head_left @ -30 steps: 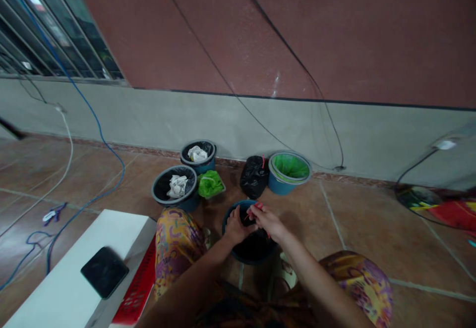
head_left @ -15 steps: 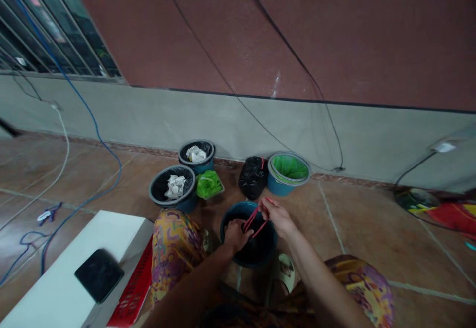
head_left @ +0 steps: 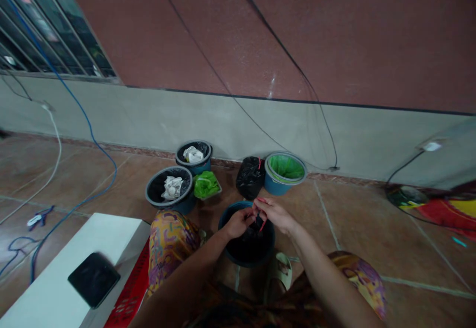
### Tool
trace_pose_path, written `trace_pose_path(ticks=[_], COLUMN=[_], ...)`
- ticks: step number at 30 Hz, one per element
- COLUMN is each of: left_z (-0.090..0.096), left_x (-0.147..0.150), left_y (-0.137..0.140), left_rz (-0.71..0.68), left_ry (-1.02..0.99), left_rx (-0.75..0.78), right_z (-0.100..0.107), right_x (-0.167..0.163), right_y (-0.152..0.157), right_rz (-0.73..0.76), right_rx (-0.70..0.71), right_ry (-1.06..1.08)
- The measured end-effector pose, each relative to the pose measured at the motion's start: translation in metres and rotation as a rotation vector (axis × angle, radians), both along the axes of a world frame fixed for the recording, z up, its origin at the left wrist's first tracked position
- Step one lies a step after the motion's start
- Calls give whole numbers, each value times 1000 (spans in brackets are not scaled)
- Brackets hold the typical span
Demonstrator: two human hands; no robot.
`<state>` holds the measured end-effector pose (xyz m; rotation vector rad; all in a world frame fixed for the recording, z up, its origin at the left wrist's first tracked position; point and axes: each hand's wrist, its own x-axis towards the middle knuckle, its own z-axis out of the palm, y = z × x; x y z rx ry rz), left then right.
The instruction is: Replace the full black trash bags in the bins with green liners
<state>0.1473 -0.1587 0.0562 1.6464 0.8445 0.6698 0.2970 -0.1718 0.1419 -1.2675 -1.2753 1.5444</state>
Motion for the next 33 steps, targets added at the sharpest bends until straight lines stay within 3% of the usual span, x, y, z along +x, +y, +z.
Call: trace_pose_path(ticks=[3, 6, 8, 11, 15, 18, 20, 24, 27, 30, 33], left_z=[-6, -15, -21, -27, -27, -22, -16, -1, 3, -2, -15], left_x=[-3, -8, -10, -8, 3, 6, 2, -7, -8, -8, -9], left_y=[3, 6, 7, 9, 8, 4, 1, -1, -3, -6, -7], left_rz=[6, 177, 270, 325, 169, -15, -133, -256, -328, -287, -215], left_ry=[12, 2, -56, -101, -47, 1, 95, 313, 409, 357, 223], left_rx=[-55, -104, -215, -406, -471, -453, -358, -91, 25, -58, -215], right_z=[0, -11, -21, -27, -3, 17, 19, -3, -25, -40, -48], right_x=[12, 32, 46, 53, 28, 2, -9, -22, -25, -19, -6], right_y=[4, 7, 6, -1, 1, 22, 39, 62, 63, 55, 36], right_rz=[-75, -212, -296, -203, 175, 186, 188, 177, 99, 3, -29], right_rx=[6, 43, 74, 138, 288, 361, 329, 117, 61, 61, 108], right_ry=[-29, -76, -166, -350, -518, -679, -653, -344, -224, -288, -554])
